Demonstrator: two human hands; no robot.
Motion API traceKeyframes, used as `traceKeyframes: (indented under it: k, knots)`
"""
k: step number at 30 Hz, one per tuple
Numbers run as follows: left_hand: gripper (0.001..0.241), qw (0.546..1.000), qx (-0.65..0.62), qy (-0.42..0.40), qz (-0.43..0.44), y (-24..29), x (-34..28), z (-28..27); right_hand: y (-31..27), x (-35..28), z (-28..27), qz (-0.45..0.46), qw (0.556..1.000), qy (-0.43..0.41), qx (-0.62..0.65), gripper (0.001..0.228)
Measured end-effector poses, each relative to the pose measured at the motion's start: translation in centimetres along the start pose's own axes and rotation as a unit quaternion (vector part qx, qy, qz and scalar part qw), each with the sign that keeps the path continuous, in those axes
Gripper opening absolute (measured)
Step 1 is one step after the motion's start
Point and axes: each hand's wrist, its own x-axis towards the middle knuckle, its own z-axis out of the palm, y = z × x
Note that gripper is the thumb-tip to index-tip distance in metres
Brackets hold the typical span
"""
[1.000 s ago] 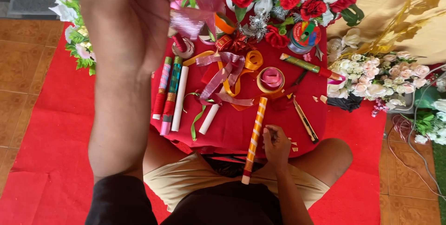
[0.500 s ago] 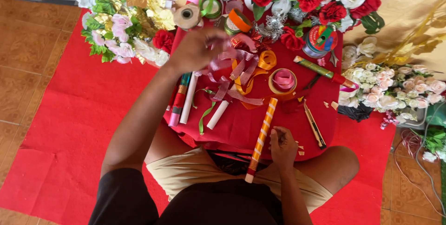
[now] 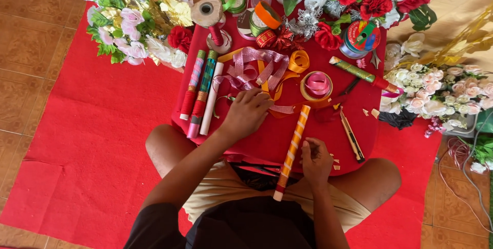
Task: The person wraps a cylinder with patterned paper and ties a thin ribbon around it by hand.
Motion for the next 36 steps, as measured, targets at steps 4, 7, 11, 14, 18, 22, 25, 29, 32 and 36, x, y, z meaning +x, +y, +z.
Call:
traceKeyframes:
  k: [4,7,11,14,18,22,25,29,32,36]
  knots:
    - [0.012,0.994,0.078,0.077,0.021,0.2,-0.4,2.9,0.0,-0.1,0.0,-0.001,1.0,0.001,0.015,0.018]
    - [0.007,0.988,0.064,0.14,0.01,1.1,-0.4,2.5,-0.2,0.0,-0.1,-0.001,1.0,0.0,0.013,0.018]
    - [0.004,0.985,-0.034,0.165,-0.038,2.9,-1.1,-1.0,-0.1,0.0,-0.1,-0.009,1.0,-0.006,-0.008,0.02]
    - [0.005,0.98,-0.064,0.179,-0.063,3.5,-2.8,-1.8,-0.2,-0.1,0.0,-0.011,1.0,-0.005,-0.008,0.018]
    - [0.008,0.984,-0.029,0.161,-0.07,3.7,-4.5,-3.0,-0.4,-0.1,0.0,-0.008,1.0,-0.002,-0.016,0.018]
    - [0.015,0.988,0.02,0.134,-0.071,2.9,-5.7,-3.1,-1.1,-0.2,0.0,-0.005,1.0,-0.01,-0.022,0.019]
    - [0.014,0.985,0.011,0.142,-0.097,2.4,-5.6,-3.8,-1.3,-0.1,0.0,0.001,1.0,-0.01,-0.021,0.019]
    - [0.008,0.981,0.018,0.135,-0.141,-0.1,-6.5,-2.9,-1.7,-0.2,0.0,0.012,1.0,-0.009,-0.01,0.019]
    - [0.017,0.974,0.098,0.106,-0.172,-1.2,-6.9,-3.9,-1.0,0.0,0.0,0.017,1.0,-0.012,-0.004,0.02]
    - [0.024,0.968,0.086,0.116,-0.204,-0.4,-6.4,-4.7,-1.3,0.2,0.0,0.021,1.0,-0.001,0.005,0.019]
